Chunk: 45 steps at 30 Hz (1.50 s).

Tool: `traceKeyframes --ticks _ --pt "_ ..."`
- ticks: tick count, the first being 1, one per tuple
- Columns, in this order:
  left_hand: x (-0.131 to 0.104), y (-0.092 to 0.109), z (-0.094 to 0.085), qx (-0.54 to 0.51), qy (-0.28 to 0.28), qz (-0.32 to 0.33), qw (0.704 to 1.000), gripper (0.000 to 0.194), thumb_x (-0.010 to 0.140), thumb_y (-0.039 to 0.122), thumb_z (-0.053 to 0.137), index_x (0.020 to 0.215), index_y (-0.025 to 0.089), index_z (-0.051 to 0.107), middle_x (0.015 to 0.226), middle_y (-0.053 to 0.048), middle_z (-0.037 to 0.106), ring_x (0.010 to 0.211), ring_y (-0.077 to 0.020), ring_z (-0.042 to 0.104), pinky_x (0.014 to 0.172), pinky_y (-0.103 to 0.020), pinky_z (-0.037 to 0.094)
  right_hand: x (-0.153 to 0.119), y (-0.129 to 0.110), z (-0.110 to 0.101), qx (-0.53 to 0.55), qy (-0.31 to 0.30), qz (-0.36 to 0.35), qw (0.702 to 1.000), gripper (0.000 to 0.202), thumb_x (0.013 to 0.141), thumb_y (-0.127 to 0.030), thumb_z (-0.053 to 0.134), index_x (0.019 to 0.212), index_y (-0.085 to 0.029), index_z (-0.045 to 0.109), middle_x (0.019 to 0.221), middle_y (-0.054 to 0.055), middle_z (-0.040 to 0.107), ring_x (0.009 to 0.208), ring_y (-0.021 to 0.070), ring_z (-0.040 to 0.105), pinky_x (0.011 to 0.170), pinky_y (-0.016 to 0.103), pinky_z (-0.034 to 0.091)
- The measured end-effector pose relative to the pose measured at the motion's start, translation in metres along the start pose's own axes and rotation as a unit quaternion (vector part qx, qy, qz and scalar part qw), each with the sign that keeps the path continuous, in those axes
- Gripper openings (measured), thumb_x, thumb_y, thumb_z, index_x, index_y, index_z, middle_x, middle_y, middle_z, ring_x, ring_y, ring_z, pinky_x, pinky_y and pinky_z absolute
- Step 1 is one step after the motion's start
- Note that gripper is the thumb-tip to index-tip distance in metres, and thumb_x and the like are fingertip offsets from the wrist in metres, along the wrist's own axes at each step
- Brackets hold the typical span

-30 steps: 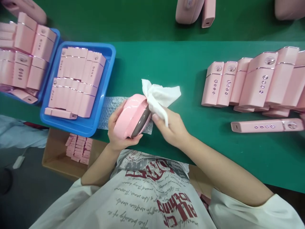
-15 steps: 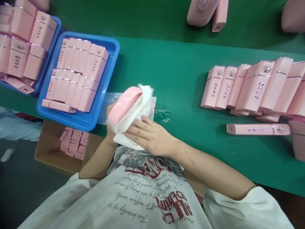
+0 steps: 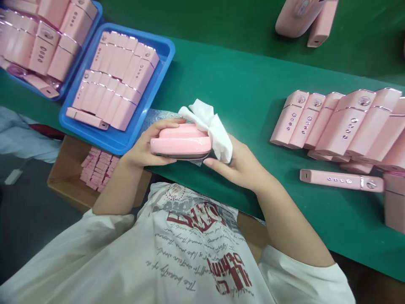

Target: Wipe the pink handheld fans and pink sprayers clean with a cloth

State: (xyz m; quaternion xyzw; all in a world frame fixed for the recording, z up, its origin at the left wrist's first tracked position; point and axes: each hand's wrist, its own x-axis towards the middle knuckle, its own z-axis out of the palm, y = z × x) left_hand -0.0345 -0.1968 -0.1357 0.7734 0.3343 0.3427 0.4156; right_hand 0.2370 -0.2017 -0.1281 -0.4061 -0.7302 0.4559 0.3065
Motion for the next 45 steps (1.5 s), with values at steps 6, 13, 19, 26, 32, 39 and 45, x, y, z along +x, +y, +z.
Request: traceKeyframes --ticks 6,13,19,26,32,39,45 --pt "-0.003 0.002 0.006 0.045 -0.001 0.013 0.999 0.077 0.067 0.022 0.076 0.135 0.025 0.039 0.143 -0.009 0.044 0.135 -0.0304 0.042 0.113 -0.051 0.037 0.014 0.01 0.019 -0.008 -0.027 -0.05 0.998 0.068 0.078 -0.037 0.071 0.135 -0.016 0.042 0.133 0.013 0.054 0.124 0.0301 0.053 0.105 0.045 0.045" --pt "0.0 -0.002 0.019 0.051 0.068 -0.035 0.996 0.078 0.059 0.047 0.084 0.123 0.019 0.049 0.133 -0.013 0.053 0.127 -0.0312 0.048 0.111 -0.054 0.038 0.02 0.017 0.024 0.019 -0.029 -0.105 0.994 0.075 0.071 -0.032 0.08 0.135 -0.016 0.043 0.132 0.014 0.054 0.123 0.0289 0.052 0.105 0.041 0.046" --pt "0.003 -0.005 0.018 0.021 0.072 -0.042 0.996 0.076 0.058 0.055 0.082 0.119 0.021 0.053 0.13 -0.012 0.055 0.125 -0.0314 0.05 0.111 -0.054 0.038 0.021 0.019 0.023 0.013 -0.029 -0.106 0.994 0.074 0.072 -0.035 0.079 0.135 -0.017 0.043 0.132 0.014 0.054 0.124 0.0285 0.052 0.106 0.04 0.045" --pt "-0.002 -0.013 0.02 -0.002 0.09 -0.029 0.996 0.087 0.062 0.057 0.079 0.133 0.022 0.042 0.135 -0.01 0.05 0.127 -0.0312 0.048 0.11 -0.053 0.039 0.02 0.021 0.02 0.033 -0.028 -0.09 0.995 0.062 0.077 -0.038 0.072 0.131 -0.021 0.048 0.128 0.01 0.058 0.116 0.0276 0.058 0.098 0.043 0.051" --pt "-0.019 -0.011 0.042 -0.017 0.221 -0.064 0.973 0.087 0.07 0.05 0.076 0.141 0.029 0.031 0.144 -0.01 0.04 0.135 -0.03 0.041 0.11 -0.046 0.04 0.014 0.024 0.015 -0.036 0.02 -0.083 0.996 0.063 0.079 -0.041 0.07 0.134 -0.023 0.045 0.131 0.011 0.056 0.122 0.0303 0.053 0.105 0.05 0.045" --pt "-0.017 0.005 0.02 -0.087 0.114 -0.078 0.987 0.078 0.062 0.048 0.083 0.131 0.025 0.054 0.138 -0.009 0.053 0.134 -0.0351 0.044 0.113 -0.05 0.035 0.006 0.013 0.019 -0.073 0.043 -0.236 0.968 0.069 0.082 -0.041 0.065 0.141 -0.021 0.035 0.131 0.015 0.052 0.123 0.0306 0.052 0.102 0.049 0.047" --pt "0.019 -0.011 0.026 -0.147 0.099 -0.08 0.981 0.072 0.066 0.055 0.078 0.129 0.028 0.056 0.137 -0.004 0.054 0.137 -0.0346 0.04 0.113 -0.053 0.034 0.0 -0.003 0.03 -0.024 0.148 -0.253 0.956 0.053 0.082 -0.029 0.065 0.132 -0.022 0.049 0.131 0.012 0.053 0.127 0.0328 0.049 0.107 0.054 0.04"
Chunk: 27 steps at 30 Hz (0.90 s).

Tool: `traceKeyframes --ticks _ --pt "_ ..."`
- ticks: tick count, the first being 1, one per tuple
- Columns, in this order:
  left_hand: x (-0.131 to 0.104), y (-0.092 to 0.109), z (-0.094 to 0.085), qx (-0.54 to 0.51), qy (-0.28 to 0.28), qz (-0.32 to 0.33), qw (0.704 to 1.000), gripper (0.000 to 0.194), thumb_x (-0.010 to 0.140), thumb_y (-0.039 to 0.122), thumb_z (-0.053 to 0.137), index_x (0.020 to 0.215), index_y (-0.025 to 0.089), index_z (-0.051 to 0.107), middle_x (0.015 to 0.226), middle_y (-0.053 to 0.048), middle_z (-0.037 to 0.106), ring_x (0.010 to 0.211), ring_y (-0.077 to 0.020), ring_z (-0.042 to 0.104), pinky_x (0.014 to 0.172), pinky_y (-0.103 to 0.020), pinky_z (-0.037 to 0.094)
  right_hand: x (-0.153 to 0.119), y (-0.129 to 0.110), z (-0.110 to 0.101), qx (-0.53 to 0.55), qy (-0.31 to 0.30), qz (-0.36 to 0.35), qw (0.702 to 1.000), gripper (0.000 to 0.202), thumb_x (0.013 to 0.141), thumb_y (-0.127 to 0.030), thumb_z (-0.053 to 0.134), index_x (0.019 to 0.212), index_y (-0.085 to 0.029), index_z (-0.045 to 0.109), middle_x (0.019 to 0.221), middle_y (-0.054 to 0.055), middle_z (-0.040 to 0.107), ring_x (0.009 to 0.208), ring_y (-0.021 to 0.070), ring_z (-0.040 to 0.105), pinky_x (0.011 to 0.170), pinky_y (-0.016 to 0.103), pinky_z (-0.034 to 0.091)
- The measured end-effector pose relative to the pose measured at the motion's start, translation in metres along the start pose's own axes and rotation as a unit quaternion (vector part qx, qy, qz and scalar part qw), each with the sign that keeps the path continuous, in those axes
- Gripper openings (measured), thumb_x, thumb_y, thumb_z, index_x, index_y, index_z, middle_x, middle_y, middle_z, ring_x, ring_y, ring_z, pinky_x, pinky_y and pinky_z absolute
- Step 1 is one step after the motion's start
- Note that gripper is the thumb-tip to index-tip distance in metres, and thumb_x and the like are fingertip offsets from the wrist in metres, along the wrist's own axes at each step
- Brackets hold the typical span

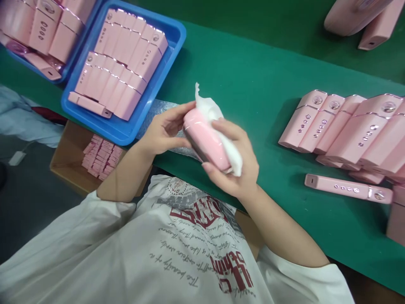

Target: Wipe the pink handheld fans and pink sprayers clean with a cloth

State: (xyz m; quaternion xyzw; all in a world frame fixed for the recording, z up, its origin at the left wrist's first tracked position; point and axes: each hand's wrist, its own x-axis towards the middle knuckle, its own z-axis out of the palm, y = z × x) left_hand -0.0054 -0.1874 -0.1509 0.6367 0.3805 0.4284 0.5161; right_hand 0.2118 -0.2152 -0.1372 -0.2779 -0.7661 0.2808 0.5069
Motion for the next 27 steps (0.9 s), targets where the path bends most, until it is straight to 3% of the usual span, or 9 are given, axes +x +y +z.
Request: traceKeyframes --ticks 3,6,10,18,27 --pt "0.006 -0.005 0.019 -0.022 0.043 -0.015 0.999 0.058 0.082 0.05 0.065 0.133 0.028 0.051 0.144 -0.004 0.049 0.138 -0.0314 0.039 0.115 -0.052 0.03 -0.008 -0.002 0.004 -0.007 0.082 0.082 0.993 0.044 0.089 -0.034 0.054 0.132 -0.027 0.049 0.131 0.009 0.052 0.131 0.0327 0.045 0.11 0.057 0.035" --pt "-0.001 -0.006 0.035 -0.084 0.038 -0.052 0.994 0.051 0.09 0.043 0.055 0.138 0.027 0.046 0.15 -0.004 0.041 0.142 -0.0292 0.033 0.118 -0.05 0.025 -0.014 -0.005 0.008 -0.038 0.088 0.116 0.989 0.044 0.089 -0.034 0.053 0.133 -0.028 0.049 0.133 0.009 0.051 0.134 0.0323 0.041 0.112 0.058 0.032" --pt "-0.01 -0.007 0.046 -0.149 0.029 -0.056 0.987 0.057 0.089 0.039 0.056 0.142 0.032 0.039 0.156 0.001 0.032 0.146 -0.0257 0.025 0.12 -0.046 0.025 -0.016 -0.01 0.009 -0.039 0.1 0.108 0.988 0.037 0.087 -0.031 0.056 0.123 -0.027 0.055 0.129 0.009 0.051 0.134 0.0329 0.04 0.112 0.058 0.03" --pt "-0.008 -0.003 0.036 -0.064 0.005 -0.031 0.997 0.06 0.085 0.048 0.061 0.14 0.031 0.044 0.152 -0.002 0.04 0.14 -0.0281 0.037 0.116 -0.047 0.034 -0.012 -0.014 0.004 -0.088 0.057 0.071 0.992 0.016 0.083 -0.03 0.056 0.099 -0.025 0.057 0.115 0.011 0.053 0.13 0.0374 0.041 0.109 0.063 0.029" --pt "-0.008 0.0 0.038 -0.015 0.007 0.007 1.0 0.052 0.092 0.046 0.051 0.141 0.032 0.042 0.149 -0.001 0.043 0.137 -0.0267 0.043 0.113 -0.046 0.039 -0.01 -0.01 0.003 -0.144 0.045 0.016 0.988 0.018 0.075 -0.031 0.059 0.091 -0.024 0.054 0.106 0.008 0.052 0.117 0.0343 0.048 0.101 0.057 0.039"
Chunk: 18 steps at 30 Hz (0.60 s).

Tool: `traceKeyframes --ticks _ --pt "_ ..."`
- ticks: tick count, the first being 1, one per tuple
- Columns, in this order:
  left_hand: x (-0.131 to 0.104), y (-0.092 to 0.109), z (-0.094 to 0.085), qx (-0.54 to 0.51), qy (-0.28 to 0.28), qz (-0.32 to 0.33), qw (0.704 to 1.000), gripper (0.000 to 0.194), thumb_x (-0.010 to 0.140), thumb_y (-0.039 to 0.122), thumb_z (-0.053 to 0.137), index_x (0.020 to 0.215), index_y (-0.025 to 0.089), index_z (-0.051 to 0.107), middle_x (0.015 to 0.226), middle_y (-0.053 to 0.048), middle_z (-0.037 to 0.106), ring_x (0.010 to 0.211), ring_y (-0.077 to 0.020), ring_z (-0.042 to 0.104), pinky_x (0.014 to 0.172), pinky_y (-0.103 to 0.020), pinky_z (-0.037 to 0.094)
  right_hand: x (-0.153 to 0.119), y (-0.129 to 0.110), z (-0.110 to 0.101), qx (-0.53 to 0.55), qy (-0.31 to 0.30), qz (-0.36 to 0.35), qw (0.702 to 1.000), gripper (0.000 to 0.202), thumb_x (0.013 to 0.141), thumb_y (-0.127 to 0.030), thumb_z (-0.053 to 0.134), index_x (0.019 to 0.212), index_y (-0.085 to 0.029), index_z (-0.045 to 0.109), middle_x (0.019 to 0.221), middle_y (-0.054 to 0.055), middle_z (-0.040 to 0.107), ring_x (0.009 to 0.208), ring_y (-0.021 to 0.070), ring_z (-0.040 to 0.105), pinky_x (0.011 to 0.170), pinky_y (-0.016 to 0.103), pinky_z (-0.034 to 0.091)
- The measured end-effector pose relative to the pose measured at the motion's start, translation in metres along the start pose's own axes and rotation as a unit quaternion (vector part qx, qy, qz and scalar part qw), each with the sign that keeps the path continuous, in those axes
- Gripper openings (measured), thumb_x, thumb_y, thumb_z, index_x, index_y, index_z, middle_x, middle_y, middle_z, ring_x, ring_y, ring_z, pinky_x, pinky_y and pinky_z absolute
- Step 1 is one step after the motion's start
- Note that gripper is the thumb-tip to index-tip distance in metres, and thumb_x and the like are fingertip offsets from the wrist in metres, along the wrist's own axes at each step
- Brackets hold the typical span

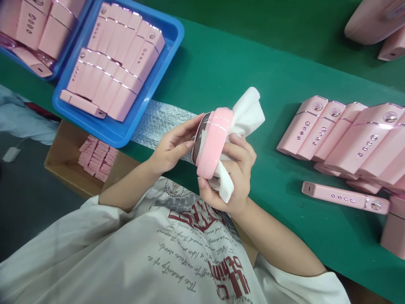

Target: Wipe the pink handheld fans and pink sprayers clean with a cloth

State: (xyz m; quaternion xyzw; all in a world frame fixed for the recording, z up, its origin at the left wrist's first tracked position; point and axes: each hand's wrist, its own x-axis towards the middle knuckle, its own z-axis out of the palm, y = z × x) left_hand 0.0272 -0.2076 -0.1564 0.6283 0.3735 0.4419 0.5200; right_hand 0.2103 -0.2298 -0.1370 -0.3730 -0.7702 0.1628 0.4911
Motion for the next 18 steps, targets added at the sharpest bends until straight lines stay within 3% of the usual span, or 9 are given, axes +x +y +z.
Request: traceKeyframes --ticks 5,9,14,18 --pt "0.001 0.002 0.001 -0.014 0.0 -0.001 1.0 0.049 0.093 0.042 0.049 0.141 0.031 0.043 0.15 -0.001 0.043 0.137 -0.0259 0.042 0.114 -0.044 0.039 0.001 0.001 0.003 0.004 0.03 -0.047 0.998 0.022 0.07 -0.027 0.062 0.089 -0.021 0.053 0.105 0.008 0.053 0.112 0.0324 0.05 0.096 0.05 0.04" --pt "0.001 0.002 0.002 0.0 0.01 0.003 1.0 0.046 0.094 0.04 0.048 0.14 0.033 0.045 0.148 0.0 0.045 0.137 -0.0252 0.043 0.113 -0.044 0.039 0.0 -0.002 0.002 0.025 0.01 -0.012 1.0 0.026 0.071 -0.025 0.062 0.095 -0.025 0.055 0.107 0.008 0.051 0.114 0.0354 0.047 0.099 0.055 0.035" --pt "-0.006 0.002 0.01 0.123 0.092 0.049 0.987 0.039 0.096 0.033 0.046 0.133 0.027 0.053 0.134 -0.007 0.057 0.128 -0.0215 0.052 0.11 -0.04 0.042 0.001 0.003 -0.001 0.022 -0.002 0.034 0.999 0.023 0.077 -0.03 0.059 0.1 -0.026 0.054 0.113 0.01 0.051 0.119 0.0369 0.046 0.1 0.059 0.037" --pt "-0.018 0.007 0.018 0.208 0.116 0.092 0.967 0.044 0.094 0.02 0.046 0.138 0.024 0.048 0.135 -0.012 0.054 0.127 -0.0206 0.052 0.108 -0.038 0.044 0.002 0.01 0.001 0.005 0.0 0.04 0.999 0.033 0.08 -0.03 0.058 0.112 -0.026 0.052 0.121 0.01 0.049 0.125 0.0354 0.043 0.105 0.059 0.036"
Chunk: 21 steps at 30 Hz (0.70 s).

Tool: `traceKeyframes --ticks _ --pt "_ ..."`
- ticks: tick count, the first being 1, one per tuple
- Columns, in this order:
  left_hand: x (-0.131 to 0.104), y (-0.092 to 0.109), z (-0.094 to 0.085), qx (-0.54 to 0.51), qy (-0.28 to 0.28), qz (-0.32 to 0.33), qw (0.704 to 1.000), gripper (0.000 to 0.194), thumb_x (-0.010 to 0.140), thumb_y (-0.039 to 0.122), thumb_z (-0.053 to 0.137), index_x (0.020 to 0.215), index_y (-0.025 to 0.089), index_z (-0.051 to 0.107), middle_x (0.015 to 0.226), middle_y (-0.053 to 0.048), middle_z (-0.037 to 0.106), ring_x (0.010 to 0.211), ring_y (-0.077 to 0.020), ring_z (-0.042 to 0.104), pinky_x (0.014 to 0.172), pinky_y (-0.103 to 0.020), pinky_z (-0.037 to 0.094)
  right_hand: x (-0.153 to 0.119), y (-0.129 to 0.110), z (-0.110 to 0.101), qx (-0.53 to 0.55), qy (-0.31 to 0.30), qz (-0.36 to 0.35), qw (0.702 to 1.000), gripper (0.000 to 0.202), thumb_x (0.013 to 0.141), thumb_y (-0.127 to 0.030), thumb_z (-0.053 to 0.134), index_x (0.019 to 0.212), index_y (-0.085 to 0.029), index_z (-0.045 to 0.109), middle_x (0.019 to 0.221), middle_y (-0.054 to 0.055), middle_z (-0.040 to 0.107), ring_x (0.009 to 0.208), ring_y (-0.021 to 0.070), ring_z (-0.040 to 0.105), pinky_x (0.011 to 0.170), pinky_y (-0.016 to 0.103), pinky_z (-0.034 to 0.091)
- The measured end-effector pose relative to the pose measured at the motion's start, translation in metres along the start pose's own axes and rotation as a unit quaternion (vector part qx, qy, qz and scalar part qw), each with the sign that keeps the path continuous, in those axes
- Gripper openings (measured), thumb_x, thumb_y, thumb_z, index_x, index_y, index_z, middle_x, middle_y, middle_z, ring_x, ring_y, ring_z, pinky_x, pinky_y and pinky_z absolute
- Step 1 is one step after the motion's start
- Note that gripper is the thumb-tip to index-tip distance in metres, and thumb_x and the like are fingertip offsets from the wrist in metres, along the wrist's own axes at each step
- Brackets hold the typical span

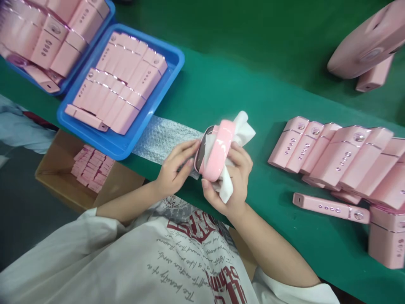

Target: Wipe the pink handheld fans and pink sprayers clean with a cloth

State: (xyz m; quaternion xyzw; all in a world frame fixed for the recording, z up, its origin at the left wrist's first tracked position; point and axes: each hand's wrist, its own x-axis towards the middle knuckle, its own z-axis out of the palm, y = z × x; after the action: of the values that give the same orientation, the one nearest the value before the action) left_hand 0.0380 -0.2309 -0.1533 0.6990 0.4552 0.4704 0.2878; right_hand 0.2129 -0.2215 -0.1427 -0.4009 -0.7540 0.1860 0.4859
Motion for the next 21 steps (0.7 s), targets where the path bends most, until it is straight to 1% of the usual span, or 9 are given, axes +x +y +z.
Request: traceKeyframes --ticks 2,6,7,9,12,13,16,18,21 --pt "-0.006 0.007 -0.001 0.011 -0.001 0.011 1.0 0.049 0.093 0.016 0.046 0.141 0.024 0.044 0.137 -0.013 0.051 0.128 -0.0214 0.05 0.109 -0.039 0.043 0.0 -0.001 0.002 0.004 0.0 0.001 1.0 0.046 0.081 -0.034 0.059 0.125 -0.026 0.047 0.128 0.011 0.045 0.129 0.0359 0.041 0.107 0.06 0.034" --pt "-0.011 0.015 -0.009 0.033 -0.015 -0.016 0.999 0.054 0.091 0.016 0.048 0.143 0.027 0.04 0.136 -0.012 0.05 0.128 -0.0218 0.05 0.108 -0.039 0.045 -0.002 -0.006 0.011 0.02 -0.027 0.086 0.996 0.082 0.079 -0.039 0.066 0.146 -0.024 0.021 0.147 0.016 0.026 0.141 0.0383 0.024 0.112 0.06 0.03" --pt "-0.01 0.014 -0.012 0.042 -0.029 -0.03 0.998 0.051 0.092 0.018 0.046 0.142 0.027 0.041 0.135 -0.013 0.051 0.127 -0.0224 0.051 0.107 -0.04 0.046 -0.002 -0.005 0.013 0.021 -0.035 0.1 0.994 0.086 0.078 -0.038 0.068 0.147 -0.025 0.019 0.149 0.016 0.022 0.142 0.0379 0.022 0.113 0.058 0.03" --pt "-0.003 0.011 -0.022 0.062 -0.054 -0.053 0.995 0.04 0.094 0.023 0.043 0.133 0.026 0.052 0.132 -0.013 0.053 0.124 -0.0242 0.054 0.104 -0.041 0.049 0.002 -0.001 0.015 0.027 -0.046 0.103 0.993 0.09 0.077 -0.036 0.07 0.149 -0.026 0.016 0.151 0.016 0.021 0.143 0.0369 0.024 0.113 0.055 0.034" --pt "0.02 0.006 -0.04 0.102 -0.118 -0.075 0.985 0.034 0.093 0.035 0.048 0.123 0.026 0.06 0.133 -0.012 0.055 0.124 -0.0266 0.054 0.105 -0.045 0.048 0.015 0.008 0.004 0.05 -0.096 0.07 0.992 0.088 0.076 -0.03 0.068 0.149 -0.028 0.018 0.151 0.012 0.03 0.144 0.0343 0.025 0.114 0.053 0.033" --pt "0.03 0.005 -0.045 0.118 -0.142 -0.077 0.98 0.04 0.09 0.04 0.053 0.128 0.026 0.057 0.136 -0.012 0.054 0.127 -0.0278 0.052 0.107 -0.048 0.046 0.021 0.011 -0.002 0.068 -0.125 0.055 0.988 0.088 0.076 -0.029 0.068 0.149 -0.028 0.02 0.152 0.011 0.032 0.144 0.0334 0.026 0.115 0.053 0.032" --pt "0.063 0.003 -0.054 0.136 -0.215 -0.061 0.965 0.08 0.076 0.048 0.07 0.144 0.022 0.037 0.148 -0.016 0.042 0.138 -0.0306 0.04 0.114 -0.053 0.035 0.037 0.02 -0.021 0.149 -0.205 0.048 0.966 0.084 0.077 -0.031 0.067 0.149 -0.026 0.024 0.15 0.012 0.037 0.139 0.0318 0.036 0.113 0.05 0.035" --pt "0.082 0.003 -0.054 0.112 -0.258 -0.044 0.959 0.091 0.069 0.047 0.077 0.145 0.021 0.033 0.15 -0.017 0.039 0.139 -0.0298 0.037 0.115 -0.051 0.033 0.042 0.024 -0.027 0.192 -0.217 0.078 0.954 0.081 0.077 -0.033 0.067 0.148 -0.024 0.029 0.149 0.014 0.04 0.136 0.0316 0.041 0.109 0.049 0.039" --pt "0.1 0.007 -0.049 0.068 -0.283 -0.07 0.954 0.092 0.062 0.045 0.082 0.139 0.021 0.038 0.142 -0.015 0.048 0.131 -0.029 0.047 0.11 -0.047 0.04 0.039 0.026 -0.024 0.204 -0.186 0.117 0.954 0.08 0.076 -0.034 0.067 0.145 -0.022 0.031 0.147 0.016 0.041 0.134 0.0324 0.044 0.108 0.049 0.04"
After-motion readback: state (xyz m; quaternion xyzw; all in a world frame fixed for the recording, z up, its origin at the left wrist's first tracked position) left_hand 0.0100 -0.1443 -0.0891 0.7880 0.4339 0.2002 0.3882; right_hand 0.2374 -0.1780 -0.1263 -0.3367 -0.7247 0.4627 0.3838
